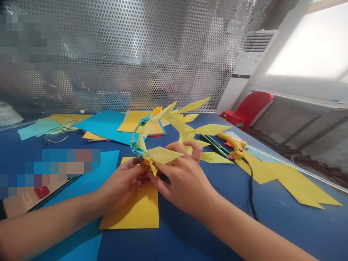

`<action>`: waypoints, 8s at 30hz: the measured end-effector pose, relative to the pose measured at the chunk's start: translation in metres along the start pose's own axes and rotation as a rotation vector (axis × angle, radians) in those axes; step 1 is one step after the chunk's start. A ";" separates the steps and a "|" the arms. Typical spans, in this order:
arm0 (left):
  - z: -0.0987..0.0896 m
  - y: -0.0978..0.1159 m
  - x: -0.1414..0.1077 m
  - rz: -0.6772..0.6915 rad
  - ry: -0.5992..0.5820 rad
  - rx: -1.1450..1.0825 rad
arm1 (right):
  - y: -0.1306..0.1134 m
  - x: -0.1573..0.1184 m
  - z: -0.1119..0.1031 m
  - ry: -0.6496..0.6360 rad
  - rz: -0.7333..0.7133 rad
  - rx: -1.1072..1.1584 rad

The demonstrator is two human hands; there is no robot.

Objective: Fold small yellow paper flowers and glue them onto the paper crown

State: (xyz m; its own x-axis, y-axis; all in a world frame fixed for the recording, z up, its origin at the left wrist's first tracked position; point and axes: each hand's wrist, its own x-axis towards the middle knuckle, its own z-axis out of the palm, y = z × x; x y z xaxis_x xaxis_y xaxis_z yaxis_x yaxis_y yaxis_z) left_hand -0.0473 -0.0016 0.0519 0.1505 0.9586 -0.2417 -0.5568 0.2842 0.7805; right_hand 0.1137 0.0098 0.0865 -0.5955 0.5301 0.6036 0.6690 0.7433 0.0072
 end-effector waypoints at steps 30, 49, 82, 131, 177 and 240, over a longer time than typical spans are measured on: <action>0.002 -0.001 0.002 -0.005 -0.009 0.032 | 0.004 -0.001 -0.003 -0.040 -0.002 -0.012; 0.000 -0.006 0.004 0.007 -0.048 0.062 | 0.006 -0.003 -0.004 0.000 -0.028 0.009; 0.002 -0.006 0.002 -0.015 -0.030 0.038 | 0.009 -0.005 -0.002 0.025 -0.054 0.019; 0.009 -0.005 0.004 -0.037 -0.139 0.207 | 0.032 -0.005 -0.015 0.031 -0.004 -0.170; 0.016 0.013 -0.046 0.211 -0.385 1.745 | 0.158 -0.019 -0.024 -0.103 0.068 -0.424; 0.054 0.027 -0.047 -0.068 -0.480 2.117 | 0.150 -0.022 -0.038 -0.207 0.001 -0.400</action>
State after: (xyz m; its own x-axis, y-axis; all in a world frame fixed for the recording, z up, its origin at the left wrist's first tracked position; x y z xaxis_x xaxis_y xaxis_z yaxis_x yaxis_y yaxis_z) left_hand -0.0255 -0.0385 0.1153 0.4507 0.7830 -0.4287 0.8911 -0.4234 0.1636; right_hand 0.2437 0.0939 0.1044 -0.6437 0.6318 0.4318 0.7649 0.5477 0.3390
